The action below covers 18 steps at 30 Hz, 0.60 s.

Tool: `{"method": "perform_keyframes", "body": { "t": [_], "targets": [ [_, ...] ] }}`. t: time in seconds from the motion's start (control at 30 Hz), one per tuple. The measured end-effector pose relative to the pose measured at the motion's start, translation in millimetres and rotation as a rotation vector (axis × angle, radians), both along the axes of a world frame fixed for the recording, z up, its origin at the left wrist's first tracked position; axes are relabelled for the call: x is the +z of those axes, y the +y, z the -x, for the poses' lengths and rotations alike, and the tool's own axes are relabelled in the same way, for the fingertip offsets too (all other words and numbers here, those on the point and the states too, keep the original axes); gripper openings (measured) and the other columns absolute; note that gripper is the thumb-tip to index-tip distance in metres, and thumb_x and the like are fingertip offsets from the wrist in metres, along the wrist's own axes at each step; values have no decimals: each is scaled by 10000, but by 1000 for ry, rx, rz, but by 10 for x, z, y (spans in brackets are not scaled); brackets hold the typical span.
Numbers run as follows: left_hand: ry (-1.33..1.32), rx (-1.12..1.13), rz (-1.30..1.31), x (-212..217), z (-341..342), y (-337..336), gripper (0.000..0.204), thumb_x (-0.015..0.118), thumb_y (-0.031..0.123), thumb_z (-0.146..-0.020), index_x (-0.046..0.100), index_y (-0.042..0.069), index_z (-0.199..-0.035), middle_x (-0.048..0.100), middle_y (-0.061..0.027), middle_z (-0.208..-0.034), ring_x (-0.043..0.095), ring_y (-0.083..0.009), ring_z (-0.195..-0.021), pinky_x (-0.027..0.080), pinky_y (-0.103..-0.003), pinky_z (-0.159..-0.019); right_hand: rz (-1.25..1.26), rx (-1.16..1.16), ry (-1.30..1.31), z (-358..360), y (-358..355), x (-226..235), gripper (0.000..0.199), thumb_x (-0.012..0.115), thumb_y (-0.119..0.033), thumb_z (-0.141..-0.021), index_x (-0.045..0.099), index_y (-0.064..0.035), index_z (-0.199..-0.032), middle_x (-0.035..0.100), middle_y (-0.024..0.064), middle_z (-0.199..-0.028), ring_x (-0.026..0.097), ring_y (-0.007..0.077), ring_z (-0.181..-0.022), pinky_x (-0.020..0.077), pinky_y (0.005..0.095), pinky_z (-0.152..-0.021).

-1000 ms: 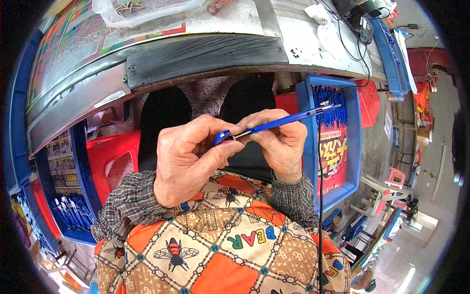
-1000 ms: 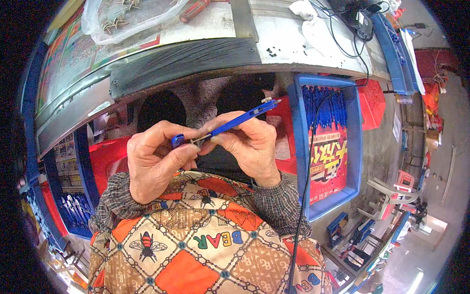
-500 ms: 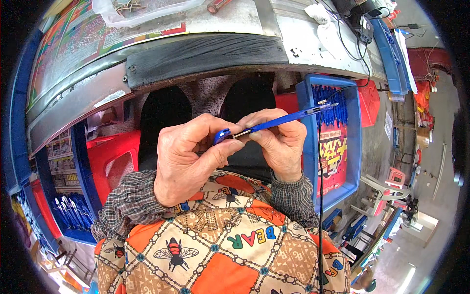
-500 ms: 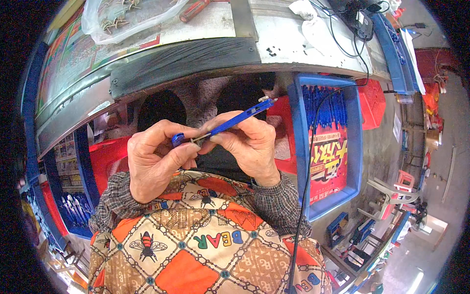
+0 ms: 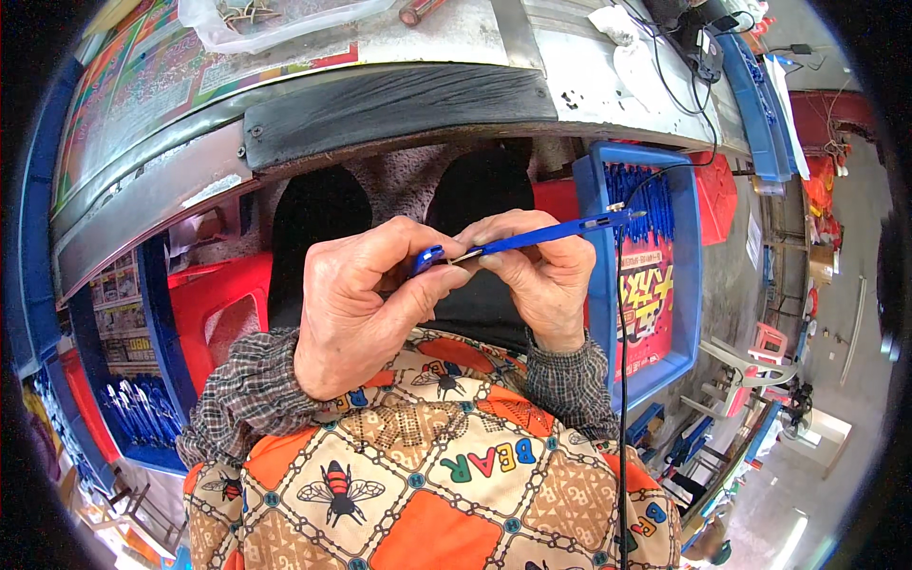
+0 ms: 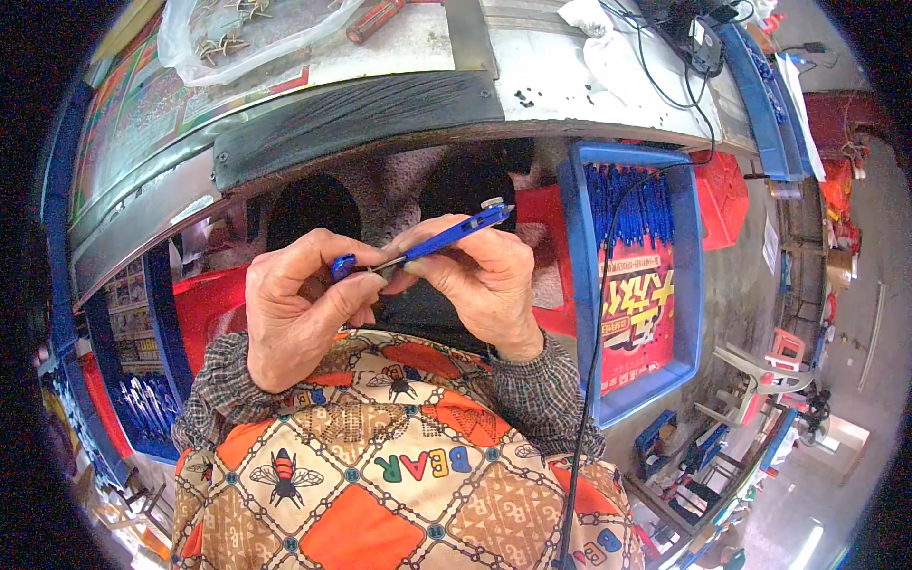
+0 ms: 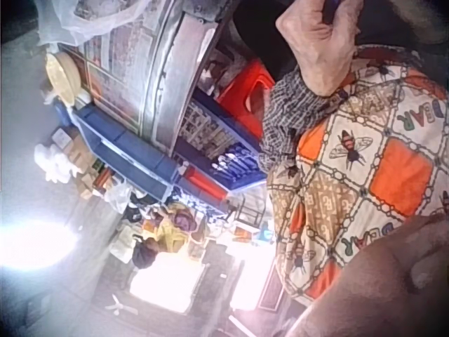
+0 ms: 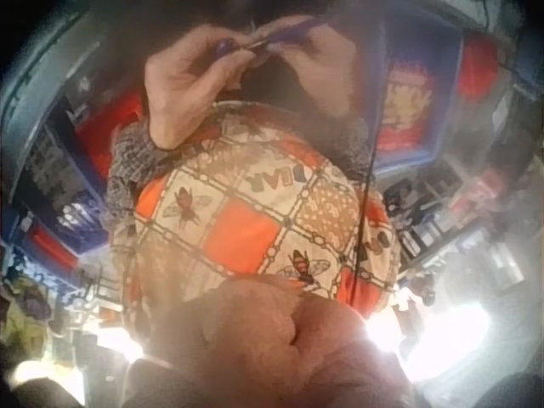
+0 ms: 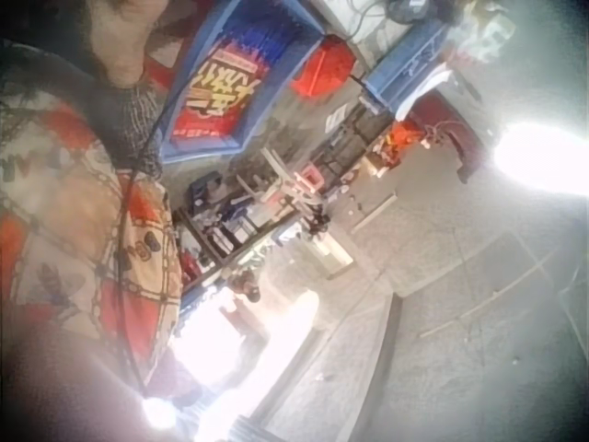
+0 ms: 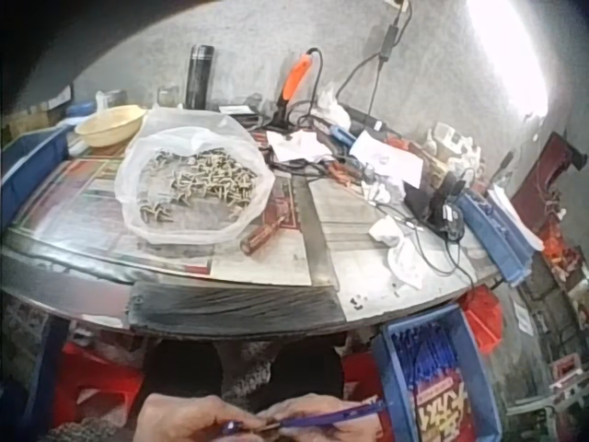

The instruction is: Assembling small blue plastic pen components by inserting metal pins and using a manual assembly tool.

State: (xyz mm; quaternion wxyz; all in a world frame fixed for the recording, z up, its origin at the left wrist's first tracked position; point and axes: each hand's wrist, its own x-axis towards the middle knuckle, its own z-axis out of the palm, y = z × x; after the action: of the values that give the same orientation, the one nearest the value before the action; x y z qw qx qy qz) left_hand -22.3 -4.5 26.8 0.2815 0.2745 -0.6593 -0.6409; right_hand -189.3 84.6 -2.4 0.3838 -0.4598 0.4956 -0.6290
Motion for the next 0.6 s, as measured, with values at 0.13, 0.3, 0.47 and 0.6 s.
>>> {"method": "perform_keyframes", "body": {
  "t": [0.13, 0.3, 0.47, 0.6],
  "targets": [
    [2, 1, -7, 2, 4, -2, 106, 710, 39, -823, 667, 1, -911, 603, -17, -637, 564, -43, -532, 431, -197, -473, 43, 5, 132, 36, -15, -10, 162, 606, 83, -843, 645, 64, -1000, 689, 132, -939, 696, 193, -770, 559, 285, -682],
    [2, 3, -1, -7, 0, -13, 106, 709, 43, -823, 669, 5, -914, 613, -23, -642, 576, -46, -531, 436, -200, -465, -47, 13, 84, 25, -5, 51, 119, 657, -6, -849, 630, 52, -950, 666, 172, -947, 664, 267, -911, 542, 350, -795],
    [-18, -8, -9, 11, -4, -25, 105, 706, 41, -822, 670, 9, -916, 624, -36, -652, 580, -60, -524, 439, -208, -461, -60, 24, 83, 28, -14, 68, 122, 657, -7, -850, 633, 49, -955, 668, 175, -949, 666, 264, -906, 545, 344, -782],
    [-17, -13, 23, -12, 4, -44, 108, 704, 39, -823, 670, 12, -922, 629, -43, -660, 583, -66, -520, 442, -215, -455, -23, 25, 129, 43, -31, 63, 107, 659, -5, -849, 645, 43, -942, 673, 175, -944, 669, 257, -887, 551, 343, -760]
  ]
}}
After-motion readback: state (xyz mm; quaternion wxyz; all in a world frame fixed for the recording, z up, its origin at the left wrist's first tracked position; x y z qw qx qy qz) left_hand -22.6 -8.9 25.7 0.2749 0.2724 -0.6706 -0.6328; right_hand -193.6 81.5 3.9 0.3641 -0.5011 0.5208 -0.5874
